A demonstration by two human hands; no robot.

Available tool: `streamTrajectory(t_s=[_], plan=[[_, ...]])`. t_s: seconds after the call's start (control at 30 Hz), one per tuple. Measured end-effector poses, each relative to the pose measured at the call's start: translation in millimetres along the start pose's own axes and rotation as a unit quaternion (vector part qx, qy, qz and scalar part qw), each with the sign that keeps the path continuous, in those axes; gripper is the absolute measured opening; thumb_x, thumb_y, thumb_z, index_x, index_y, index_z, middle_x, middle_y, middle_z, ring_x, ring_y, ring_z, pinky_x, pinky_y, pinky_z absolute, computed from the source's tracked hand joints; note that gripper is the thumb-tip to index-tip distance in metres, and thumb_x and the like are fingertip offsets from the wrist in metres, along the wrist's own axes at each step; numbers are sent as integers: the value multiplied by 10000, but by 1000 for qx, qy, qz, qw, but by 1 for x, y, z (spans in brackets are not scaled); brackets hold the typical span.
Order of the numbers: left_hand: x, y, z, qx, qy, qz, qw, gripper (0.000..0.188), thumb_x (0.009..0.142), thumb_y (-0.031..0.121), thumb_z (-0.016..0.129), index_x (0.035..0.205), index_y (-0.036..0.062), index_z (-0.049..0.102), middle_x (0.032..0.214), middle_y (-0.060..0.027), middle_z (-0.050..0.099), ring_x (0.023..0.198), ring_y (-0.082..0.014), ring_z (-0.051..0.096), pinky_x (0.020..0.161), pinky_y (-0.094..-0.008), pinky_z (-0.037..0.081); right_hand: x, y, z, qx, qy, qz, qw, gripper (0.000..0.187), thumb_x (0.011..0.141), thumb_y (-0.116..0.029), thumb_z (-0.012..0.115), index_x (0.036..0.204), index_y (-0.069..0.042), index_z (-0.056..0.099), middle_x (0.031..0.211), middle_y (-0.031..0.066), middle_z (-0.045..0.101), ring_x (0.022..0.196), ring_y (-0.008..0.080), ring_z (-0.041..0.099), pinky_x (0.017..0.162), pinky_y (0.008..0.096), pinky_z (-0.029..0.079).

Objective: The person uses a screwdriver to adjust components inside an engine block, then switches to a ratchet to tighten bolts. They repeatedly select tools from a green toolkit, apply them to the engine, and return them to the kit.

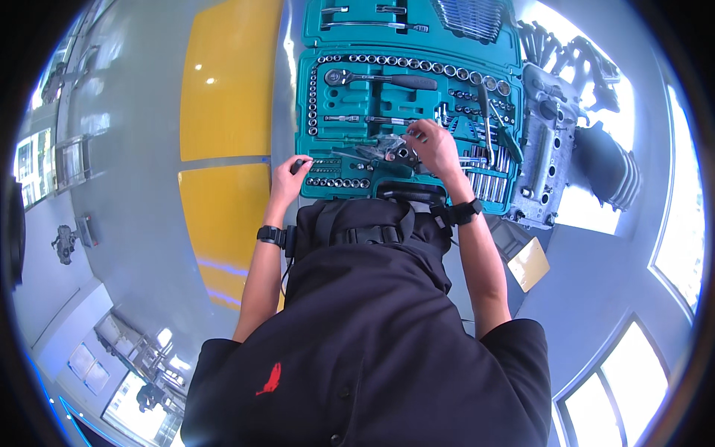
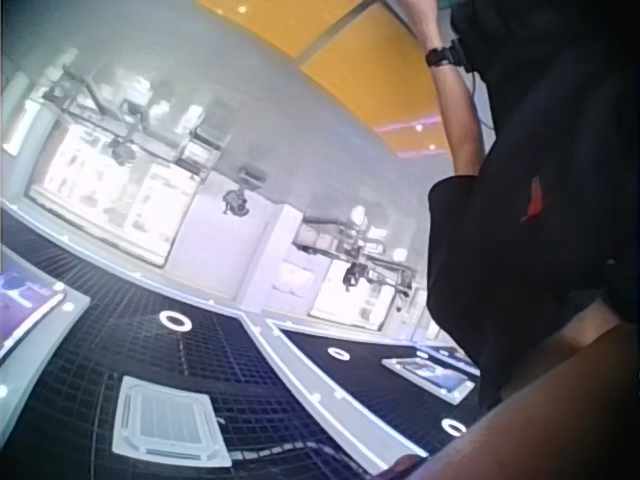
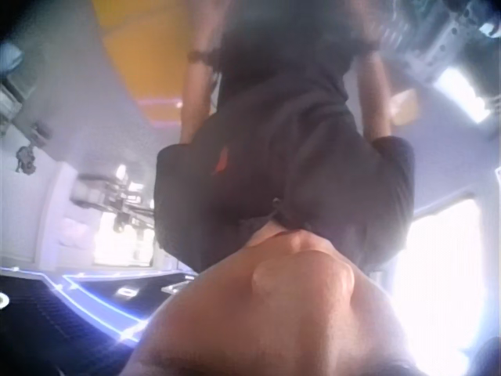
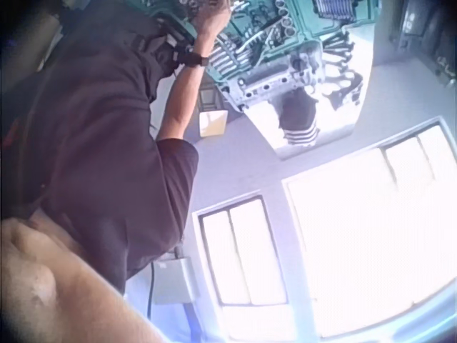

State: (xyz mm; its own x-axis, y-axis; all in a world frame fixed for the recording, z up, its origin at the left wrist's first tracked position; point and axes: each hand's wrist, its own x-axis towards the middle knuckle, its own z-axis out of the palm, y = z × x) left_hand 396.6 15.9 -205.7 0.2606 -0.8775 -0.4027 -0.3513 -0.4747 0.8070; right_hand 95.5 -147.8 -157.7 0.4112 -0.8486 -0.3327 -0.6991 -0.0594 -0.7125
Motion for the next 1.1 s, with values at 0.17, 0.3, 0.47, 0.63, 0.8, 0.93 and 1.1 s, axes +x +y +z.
streamTrajectory(t_s=[0.17, 0.3, 0.47, 0.63, 0.8, 0.93, 1.1], plan=[[0, 1, 16, -24, 27, -4, 999, 141, 875, 152, 659, 952, 35, 679, 759, -57, 633, 630, -104, 498, 596, -263, 422, -5, 21, 0, -12, 24, -2, 1000, 179, 805, -152, 682, 962, -68, 667, 902, 87, 662, 767, 244, 653, 701, 352, 513], [5, 3, 21, -30, 37, -5, 999, 143, 878, 152, 660, 952, 31, 678, 776, -57, 644, 653, -107, 519, 622, -260, 441, 3, 31, -7, 7, 29, 31, 999, 236, 807, -147, 685, 1019, -51, 644, 922, 97, 681, 792, 253, 661, 712, 356, 518], [7, 8, 21, -31, 43, -8, 999, 150, 877, 151, 664, 957, 26, 680, 795, -55, 657, 674, -122, 540, 651, -266, 457, 11, 30, -8, 52, 2, 49, 997, 265, 815, -144, 689, 1044, -33, 618, 934, 106, 692, 805, 244, 676, 732, 354, 523], [5, 9, 14, -31, 40, -20, 999, 152, 873, 146, 667, 955, 19, 680, 800, -54, 657, 664, -113, 523, 635, -259, 441, 26, 25, 0, 109, 77, 32, 991, 268, 809, -120, 692, 1050, -32, 615, 908, 123, 684, 793, 222, 685, 705, 322, 529], [4, 6, 12, -42, 36, -5, 998, 152, 868, 143, 670, 953, 18, 683, 804, -58, 655, 665, -113, 511, 637, -263, 436, 43, 34, 4, 166, 107, 92, 976, 226, 822, -181, 721, 937, 2, 656, 773, 91, 684, 707, 166, 654, 665, 282, 507], [8, 6, 11, -56, 42, 12, 998, 146, 868, 142, 671, 951, 23, 687, 833, -71, 671, 726, -123, 571, 681, -262, 459, 46, 24, 1, 19, 123, 38, 992, 183, 804, -224, 723, 862, -54, 686, 837, 66, 667, 789, 222, 638, 727, 331, 501], [3, 14, 29, -50, 55, 16, 997, 164, 873, 161, 673, 951, 17, 685, 826, -77, 682, 768, -130, 605, 724, -273, 475, 41, 35, -12, -121, 162, -37, 979, 70, 816, -175, 669, 842, -114, 692, 879, 35, 633, 902, 265, 572, 797, 376, 486]])
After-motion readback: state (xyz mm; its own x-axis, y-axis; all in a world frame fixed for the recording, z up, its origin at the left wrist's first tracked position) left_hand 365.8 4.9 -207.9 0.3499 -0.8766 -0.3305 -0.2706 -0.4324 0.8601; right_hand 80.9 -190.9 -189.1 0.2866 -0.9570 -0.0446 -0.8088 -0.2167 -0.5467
